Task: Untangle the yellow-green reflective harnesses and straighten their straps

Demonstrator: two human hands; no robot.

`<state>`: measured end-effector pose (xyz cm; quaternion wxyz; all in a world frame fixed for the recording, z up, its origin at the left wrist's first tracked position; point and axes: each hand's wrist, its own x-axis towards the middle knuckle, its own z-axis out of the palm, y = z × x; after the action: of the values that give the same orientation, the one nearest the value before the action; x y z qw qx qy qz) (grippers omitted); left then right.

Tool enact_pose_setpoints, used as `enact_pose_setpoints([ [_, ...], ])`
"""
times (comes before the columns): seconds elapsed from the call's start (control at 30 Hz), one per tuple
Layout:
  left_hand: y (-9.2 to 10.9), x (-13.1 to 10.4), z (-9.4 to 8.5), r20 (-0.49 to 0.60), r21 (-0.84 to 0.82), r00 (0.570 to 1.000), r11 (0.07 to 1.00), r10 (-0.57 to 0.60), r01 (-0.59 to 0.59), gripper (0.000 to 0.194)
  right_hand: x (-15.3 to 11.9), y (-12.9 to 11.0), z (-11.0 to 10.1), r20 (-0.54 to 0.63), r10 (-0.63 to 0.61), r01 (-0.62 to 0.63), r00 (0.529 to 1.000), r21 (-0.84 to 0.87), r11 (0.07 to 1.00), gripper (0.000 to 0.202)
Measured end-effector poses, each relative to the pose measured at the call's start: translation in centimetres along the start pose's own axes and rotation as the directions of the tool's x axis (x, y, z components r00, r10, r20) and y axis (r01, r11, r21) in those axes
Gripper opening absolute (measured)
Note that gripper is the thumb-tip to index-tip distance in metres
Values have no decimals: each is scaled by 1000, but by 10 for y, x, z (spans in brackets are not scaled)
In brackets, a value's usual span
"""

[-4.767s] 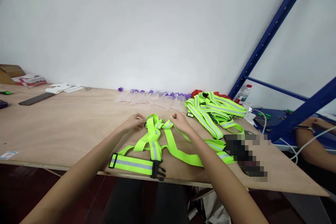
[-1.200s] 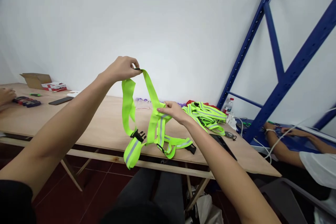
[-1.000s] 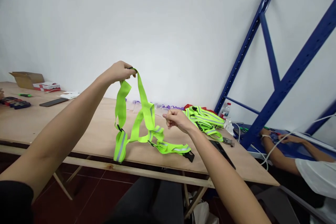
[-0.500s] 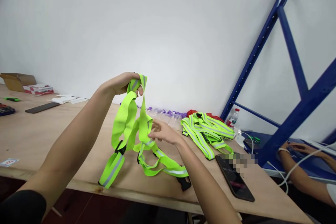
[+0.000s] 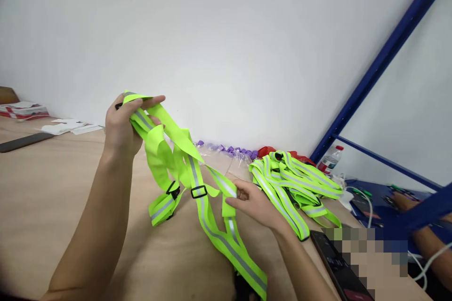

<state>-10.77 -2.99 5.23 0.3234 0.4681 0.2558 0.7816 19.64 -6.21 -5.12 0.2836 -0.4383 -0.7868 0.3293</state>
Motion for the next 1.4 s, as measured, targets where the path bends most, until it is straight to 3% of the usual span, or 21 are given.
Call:
enact_pose_setpoints([
  [0.1, -12, -4, -7, -43, 45, 998, 998, 48, -46, 21, 5, 5, -24, -20, -55, 53, 998, -66, 996, 15],
  [0.2, -18, -5, -7, -76, 48, 992, 994, 97, -93, 22, 16, 5, -34, -221, -244, 198, 944, -213, 957, 12],
  [0.27, -19, -4, -6, -118, 42, 981, 988, 156, -152, 20, 25, 4, -36, -385, -385, 268, 839, -324, 907, 12],
  [0.33, -17, -4, -5, -171, 48, 962, 977, 214, -208, 16, 33, 4, -38, -509, -506, 286, 696, -451, 846, 10],
  [0.47, -11, -7, -7, -201, 107, 936, 956, 290, -273, 6, 50, 7, -45, -606, -679, 145, 414, -692, 707, 12],
  [0.5, -9, -8, -8, -199, 129, 929, 948, 314, -292, 5, 54, 9, -47, -610, -701, 85, 369, -729, 679, 14],
  [0.57, -8, -10, -9, -194, 180, 918, 932, 347, -315, 4, 59, 13, -49, -611, -715, -10, 339, -762, 647, 19],
  [0.73, -12, -9, -6, -158, 311, 953, 929, 259, -200, 14, 61, 26, -51, -613, -668, -113, 422, -767, 632, 16],
  [0.8, -15, -8, -2, -173, 294, 948, 932, 268, -210, 17, 57, 29, -53, -650, -637, -147, 414, -738, 659, 13],
  [0.93, -17, -11, 6, -170, 184, 949, 954, 266, -235, 17, 51, 26, -60, -741, -580, -213, 338, -660, 720, 9],
  [1.07, -17, -11, 3, -148, 164, 964, 967, 222, -197, 21, 47, 20, -66, -711, -605, -73, 358, -667, 741, 10],
  [1.17, -22, -5, -1, -151, 123, 968, 975, 202, -184, 25, 45, 18, -68, -725, -541, 58, 425, -575, 816, 15],
  [1.23, -29, 0, 0, -190, 109, 961, 977, 202, -184, 25, 43, 16, -69, -728, -475, 149, 495, -467, 871, 20],
  [1.3, -37, 3, 2, -226, 154, 950, 971, 217, -185, 27, 41, 12, -71, -697, -409, 236, 589, -336, 912, 24],
  [1.4, -46, 5, 5, -233, 253, 940, 949, 248, -188, 33, 32, 7, -74, -531, -300, 319, 793, -59, 946, 31],
])
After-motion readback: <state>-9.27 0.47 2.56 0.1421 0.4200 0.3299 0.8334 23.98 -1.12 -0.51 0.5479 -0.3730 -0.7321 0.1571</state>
